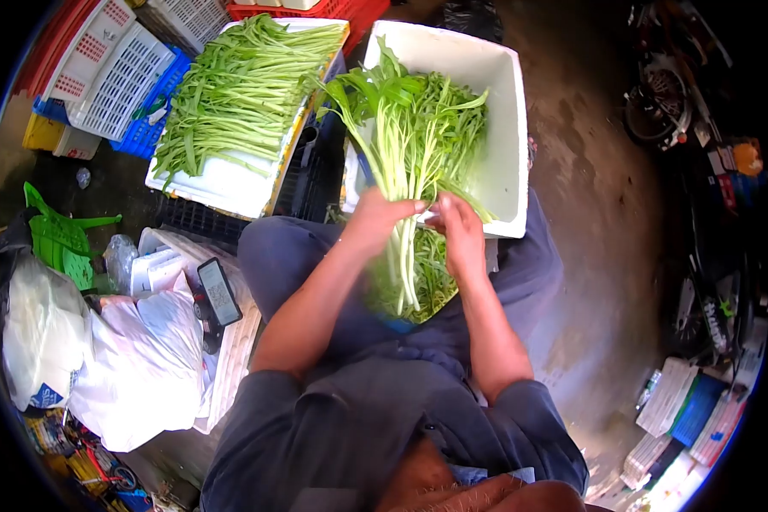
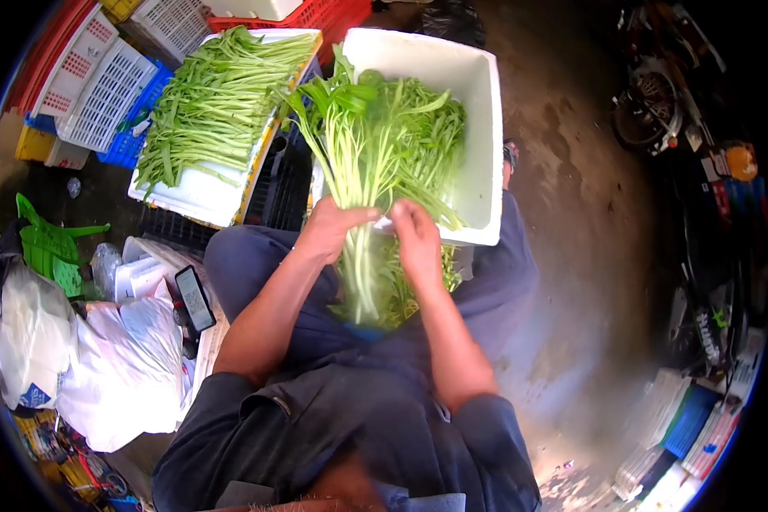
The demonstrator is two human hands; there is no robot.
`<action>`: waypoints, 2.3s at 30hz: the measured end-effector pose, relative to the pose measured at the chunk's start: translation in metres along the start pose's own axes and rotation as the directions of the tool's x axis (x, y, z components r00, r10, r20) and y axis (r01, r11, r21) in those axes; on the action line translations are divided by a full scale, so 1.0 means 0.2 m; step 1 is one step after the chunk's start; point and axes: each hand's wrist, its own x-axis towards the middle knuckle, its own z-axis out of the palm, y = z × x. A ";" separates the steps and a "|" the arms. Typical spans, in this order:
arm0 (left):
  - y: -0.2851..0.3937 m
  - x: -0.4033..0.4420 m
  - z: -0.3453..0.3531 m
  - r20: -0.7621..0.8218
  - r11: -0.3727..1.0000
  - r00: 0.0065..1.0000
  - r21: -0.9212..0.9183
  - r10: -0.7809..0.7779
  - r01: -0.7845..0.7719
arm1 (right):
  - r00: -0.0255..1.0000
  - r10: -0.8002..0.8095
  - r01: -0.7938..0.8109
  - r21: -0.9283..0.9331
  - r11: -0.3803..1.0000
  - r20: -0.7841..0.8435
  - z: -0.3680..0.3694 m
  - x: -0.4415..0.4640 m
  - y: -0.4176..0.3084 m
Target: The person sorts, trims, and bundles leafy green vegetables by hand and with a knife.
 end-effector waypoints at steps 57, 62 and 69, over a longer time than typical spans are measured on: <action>0.09 0.05 -0.10 -0.199 0.966 0.978 -0.258 -0.061 0.008 | 0.977 0.164 0.139 -0.990 -0.018 0.134 -0.53 0.85 0.34; 0.10 0.04 -0.09 -0.218 0.959 0.975 -0.283 -0.045 -0.019 | 0.974 -0.130 0.210 -0.951 0.226 0.184 -0.47 0.58 0.09; 0.03 0.04 -0.06 -0.223 0.975 0.975 -0.220 -0.016 -0.034 | 0.994 -0.106 0.084 -0.486 0.870 -0.017 -0.32 0.10 0.05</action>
